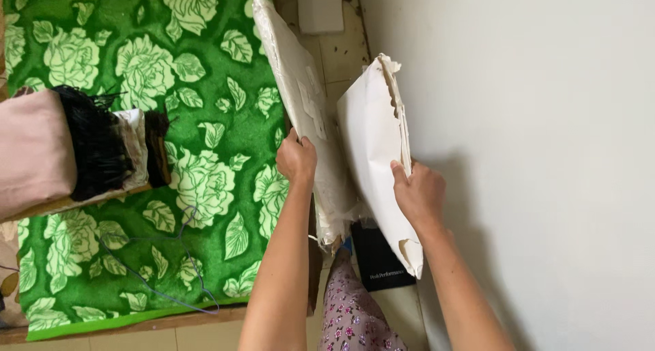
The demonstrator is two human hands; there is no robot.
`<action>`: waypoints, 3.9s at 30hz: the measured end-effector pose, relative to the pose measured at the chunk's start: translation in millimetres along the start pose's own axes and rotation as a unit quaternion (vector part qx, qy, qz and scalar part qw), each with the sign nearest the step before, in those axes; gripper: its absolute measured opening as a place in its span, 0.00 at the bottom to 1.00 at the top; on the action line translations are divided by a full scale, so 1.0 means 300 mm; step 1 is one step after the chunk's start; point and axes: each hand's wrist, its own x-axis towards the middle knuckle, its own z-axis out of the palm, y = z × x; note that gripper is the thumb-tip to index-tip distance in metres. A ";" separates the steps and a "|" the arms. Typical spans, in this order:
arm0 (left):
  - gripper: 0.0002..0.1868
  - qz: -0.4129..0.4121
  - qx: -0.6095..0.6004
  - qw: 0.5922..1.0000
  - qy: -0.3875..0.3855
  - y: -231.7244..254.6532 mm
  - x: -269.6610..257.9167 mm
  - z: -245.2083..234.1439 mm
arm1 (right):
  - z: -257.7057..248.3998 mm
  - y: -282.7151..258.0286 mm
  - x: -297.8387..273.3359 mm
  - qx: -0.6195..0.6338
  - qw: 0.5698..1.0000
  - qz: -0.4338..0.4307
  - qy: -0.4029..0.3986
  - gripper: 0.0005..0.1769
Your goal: The person organizes items in a bedroom by placing folded patterned fabric into a white paper bag, discarding cardboard and plastic debris, and moving a blue jacket from a hanger to the floor. The person also picks up a plastic bag and a hanger from the floor.
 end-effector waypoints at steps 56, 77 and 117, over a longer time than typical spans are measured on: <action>0.24 -0.123 0.110 0.983 -0.083 0.240 1.194 0.770 | 0.741 -0.349 1.517 0.003 0.989 0.073 -0.130 0.18; 0.52 -0.003 0.064 0.964 -0.258 1.164 1.291 0.220 | 0.466 -0.609 1.438 0.009 0.999 0.015 -0.047 0.14; 0.61 0.237 -0.020 0.952 -0.194 0.726 0.828 0.225 | 0.722 -0.394 2.121 -0.085 0.967 -0.028 -0.240 0.17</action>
